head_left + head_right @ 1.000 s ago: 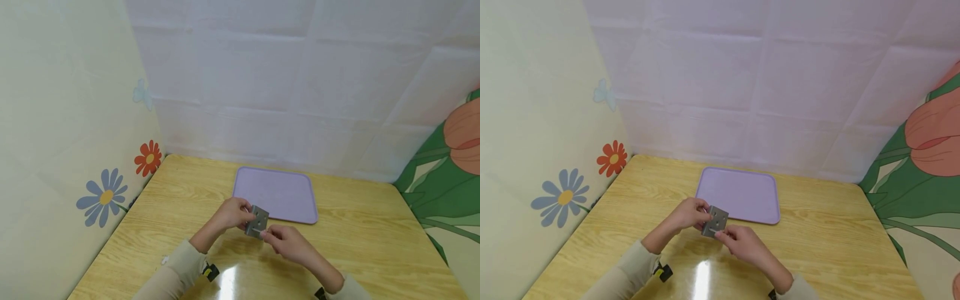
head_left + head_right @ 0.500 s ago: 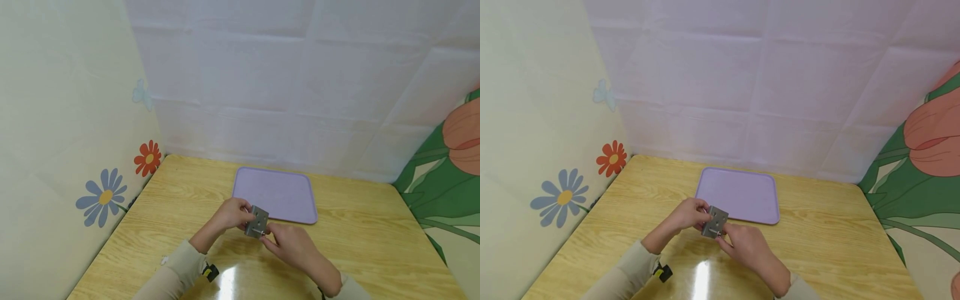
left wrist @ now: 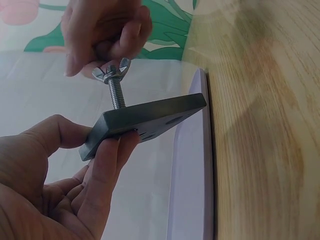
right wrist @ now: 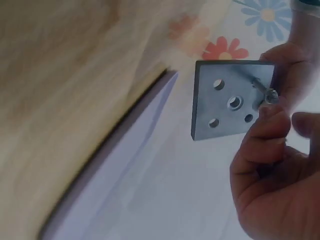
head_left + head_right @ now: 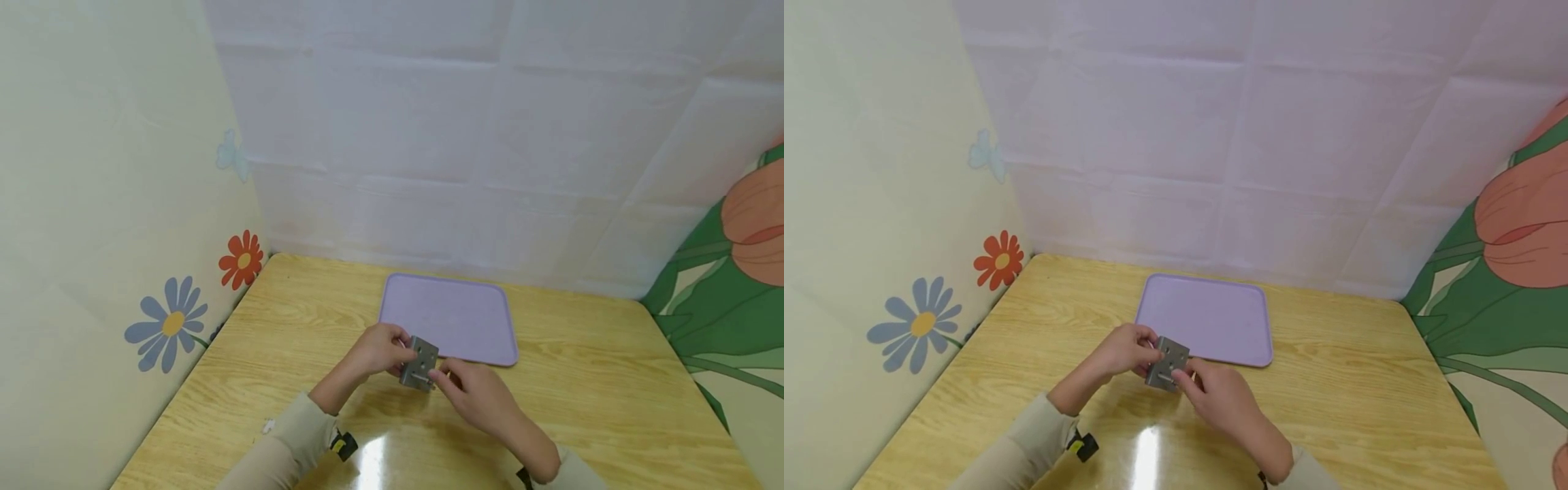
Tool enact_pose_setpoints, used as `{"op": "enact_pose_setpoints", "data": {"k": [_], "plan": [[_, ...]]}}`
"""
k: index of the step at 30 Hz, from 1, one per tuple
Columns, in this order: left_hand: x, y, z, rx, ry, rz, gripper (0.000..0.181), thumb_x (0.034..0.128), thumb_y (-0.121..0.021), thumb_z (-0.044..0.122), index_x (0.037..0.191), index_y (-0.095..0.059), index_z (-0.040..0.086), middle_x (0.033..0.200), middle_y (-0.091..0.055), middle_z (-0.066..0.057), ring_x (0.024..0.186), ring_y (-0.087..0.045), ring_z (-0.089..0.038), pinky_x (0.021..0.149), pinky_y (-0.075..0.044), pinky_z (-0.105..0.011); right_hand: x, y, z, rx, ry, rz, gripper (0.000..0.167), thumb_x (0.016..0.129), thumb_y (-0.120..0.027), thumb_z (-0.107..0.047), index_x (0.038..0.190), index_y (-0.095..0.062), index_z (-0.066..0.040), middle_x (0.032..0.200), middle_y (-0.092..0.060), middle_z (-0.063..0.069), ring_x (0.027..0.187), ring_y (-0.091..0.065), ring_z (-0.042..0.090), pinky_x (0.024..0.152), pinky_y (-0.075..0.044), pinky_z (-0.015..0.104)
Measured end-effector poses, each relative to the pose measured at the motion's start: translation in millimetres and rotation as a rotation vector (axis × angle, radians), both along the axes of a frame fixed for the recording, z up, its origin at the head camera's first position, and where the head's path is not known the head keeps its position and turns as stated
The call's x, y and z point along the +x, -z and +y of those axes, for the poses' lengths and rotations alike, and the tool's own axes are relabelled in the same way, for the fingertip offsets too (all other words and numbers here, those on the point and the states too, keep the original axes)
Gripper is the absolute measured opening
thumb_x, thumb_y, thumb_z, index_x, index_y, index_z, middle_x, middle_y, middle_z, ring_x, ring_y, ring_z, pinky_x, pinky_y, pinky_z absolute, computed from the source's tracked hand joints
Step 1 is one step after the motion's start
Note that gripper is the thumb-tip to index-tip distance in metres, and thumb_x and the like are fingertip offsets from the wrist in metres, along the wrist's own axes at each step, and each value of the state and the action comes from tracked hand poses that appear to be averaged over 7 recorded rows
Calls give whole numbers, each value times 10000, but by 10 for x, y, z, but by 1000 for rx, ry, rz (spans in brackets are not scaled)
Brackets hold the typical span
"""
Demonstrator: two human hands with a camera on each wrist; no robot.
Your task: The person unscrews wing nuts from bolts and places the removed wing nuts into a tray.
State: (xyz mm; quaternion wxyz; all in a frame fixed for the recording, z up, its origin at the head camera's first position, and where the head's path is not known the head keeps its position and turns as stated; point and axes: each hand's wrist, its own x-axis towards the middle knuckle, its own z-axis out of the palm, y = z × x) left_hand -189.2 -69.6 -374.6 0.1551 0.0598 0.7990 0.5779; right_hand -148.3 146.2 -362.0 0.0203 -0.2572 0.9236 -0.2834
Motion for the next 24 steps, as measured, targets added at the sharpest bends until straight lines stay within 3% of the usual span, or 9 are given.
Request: {"op": "enact_pose_setpoints", "data": {"k": [5,9,15,24], "plan": [[-5,1,9,-3,-12,2,184,833,-744,85,961,-673,-26,793,-649,-81,588,-660,-175,569,-637,-362,-20,-14,5,-222,125,-450,490,1056,-494,-424,819,-677,-36,528,-508,-40,430,-402,75,394,-346,219],[-3,-2,13,-1,-15,3,173,829,-742,86,948,-675,-20,793,-646,-77,586,-658,-168,553,-629,-329,-12,11,18,-293,174,-636,547,1046,-489,-470,808,-666,-10,511,-487,-36,405,-335,63,391,-283,187],[-2,-2,14,5,-13,-2,165,834,-737,87,942,-671,-18,798,-648,-83,591,-664,-172,559,-630,-323,11,47,32,-321,167,-714,589,1023,-490,-534,779,-667,-28,494,-479,-52,391,-305,35,375,-240,162],[-6,3,25,10,-3,4,171,834,-736,87,945,-669,-25,792,-649,-85,585,-669,-175,562,-632,-333,33,47,26,-355,154,-732,581,1019,-506,-524,787,-658,-13,503,-484,-54,406,-305,45,383,-246,160]]}}
